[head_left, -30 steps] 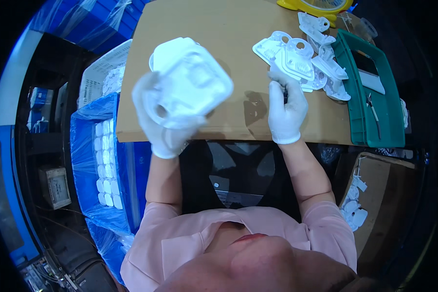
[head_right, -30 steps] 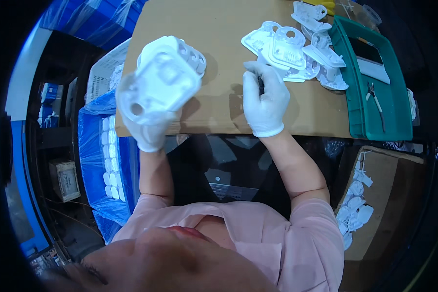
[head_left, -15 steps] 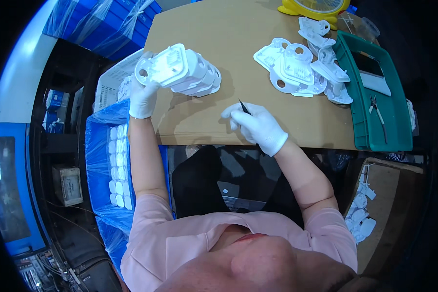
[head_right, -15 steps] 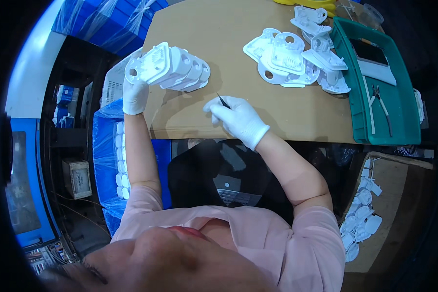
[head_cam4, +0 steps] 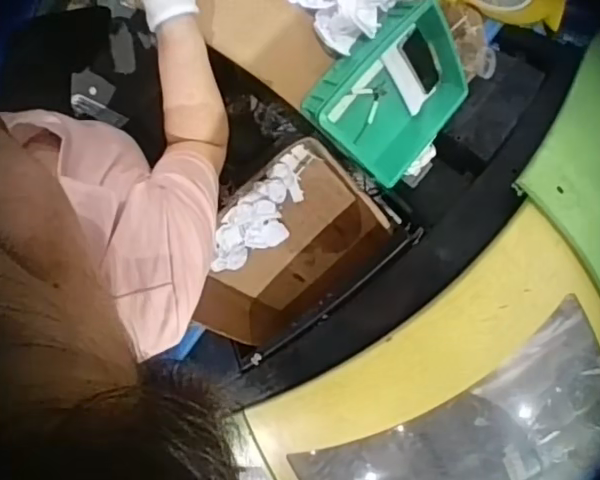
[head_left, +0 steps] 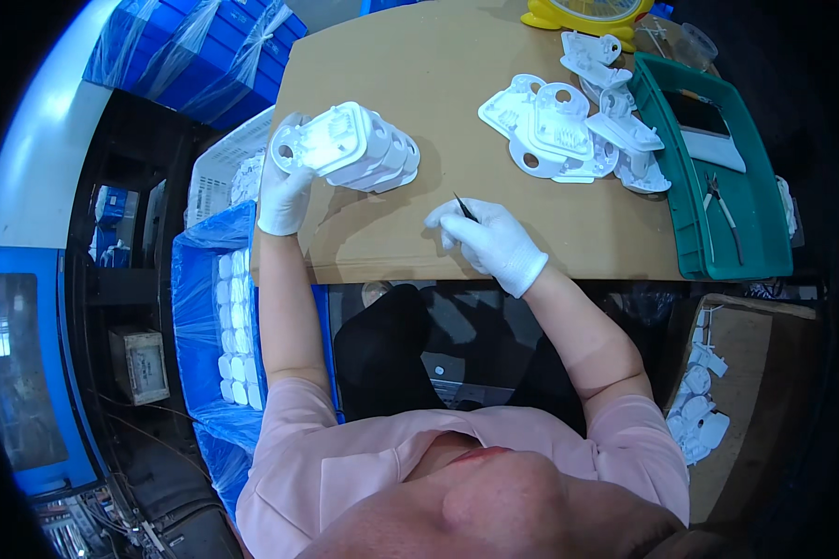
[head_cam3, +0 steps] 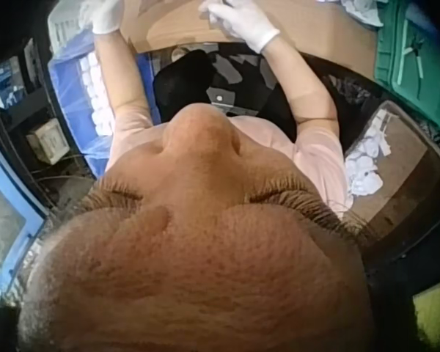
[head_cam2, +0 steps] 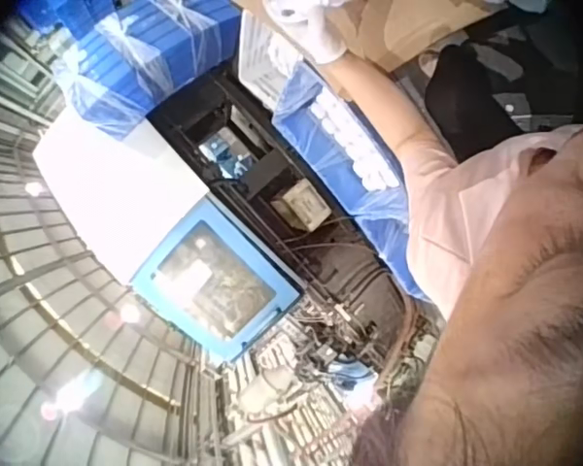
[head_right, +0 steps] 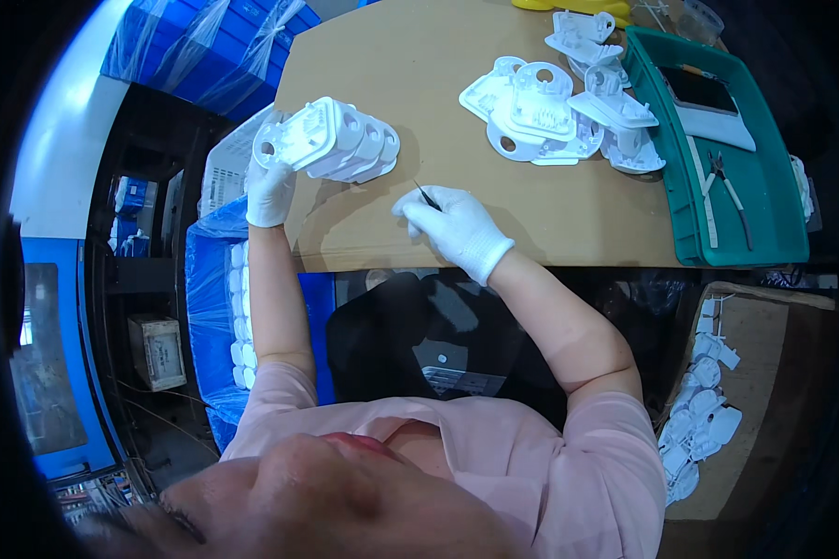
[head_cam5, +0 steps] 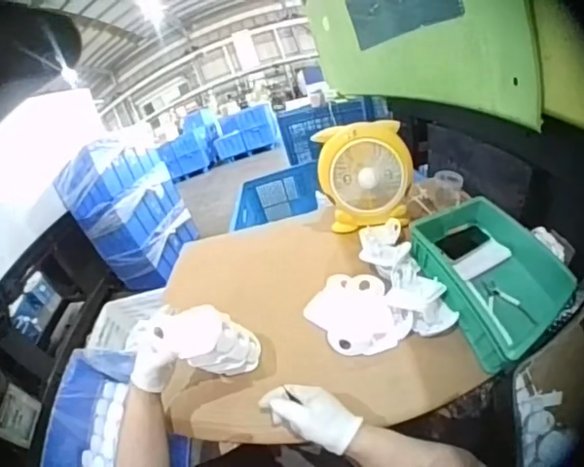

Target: Manually assembling and inspecting plastic components at a workstation.

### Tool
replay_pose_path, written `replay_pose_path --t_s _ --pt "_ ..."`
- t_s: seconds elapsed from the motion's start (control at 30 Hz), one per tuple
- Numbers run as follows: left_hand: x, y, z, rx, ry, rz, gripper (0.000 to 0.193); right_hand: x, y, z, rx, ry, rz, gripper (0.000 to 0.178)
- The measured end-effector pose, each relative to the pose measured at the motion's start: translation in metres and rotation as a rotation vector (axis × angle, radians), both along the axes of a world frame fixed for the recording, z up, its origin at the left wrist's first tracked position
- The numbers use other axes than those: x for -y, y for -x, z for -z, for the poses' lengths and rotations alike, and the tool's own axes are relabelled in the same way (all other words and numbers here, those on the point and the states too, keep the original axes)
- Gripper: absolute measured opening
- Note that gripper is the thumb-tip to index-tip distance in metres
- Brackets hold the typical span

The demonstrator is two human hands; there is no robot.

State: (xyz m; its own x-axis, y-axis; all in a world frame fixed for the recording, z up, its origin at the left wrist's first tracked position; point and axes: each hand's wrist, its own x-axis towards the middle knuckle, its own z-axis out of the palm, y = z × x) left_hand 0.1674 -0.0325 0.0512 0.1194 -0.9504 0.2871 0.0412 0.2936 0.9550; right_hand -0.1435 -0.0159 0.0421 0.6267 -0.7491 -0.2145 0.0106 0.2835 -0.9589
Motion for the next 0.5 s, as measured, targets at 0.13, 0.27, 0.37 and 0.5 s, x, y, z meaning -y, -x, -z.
replay_pose_path --t_s 0.13,0.27,0.37,0.5 --pt "0.0010 0.0010 0.0010 -0.022 -0.006 -0.003 0.096 -0.0004 0.0012 0.0015 -0.001 -0.013 0.015 0.025" --pt "0.0002 0.0002 0.0006 -0.002 0.009 -0.002 0.096 -0.0003 0.0011 0.0034 -0.019 0.013 0.022 0.024" --pt "-0.0006 0.0011 -0.0014 0.005 0.007 0.009 0.096 0.0004 0.0027 0.0003 -0.031 0.013 0.008 0.024" --pt "-0.0022 0.0033 -0.0029 0.004 0.025 0.012 0.094 0.0003 0.0047 -0.0024 -0.041 0.026 0.021 0.024"
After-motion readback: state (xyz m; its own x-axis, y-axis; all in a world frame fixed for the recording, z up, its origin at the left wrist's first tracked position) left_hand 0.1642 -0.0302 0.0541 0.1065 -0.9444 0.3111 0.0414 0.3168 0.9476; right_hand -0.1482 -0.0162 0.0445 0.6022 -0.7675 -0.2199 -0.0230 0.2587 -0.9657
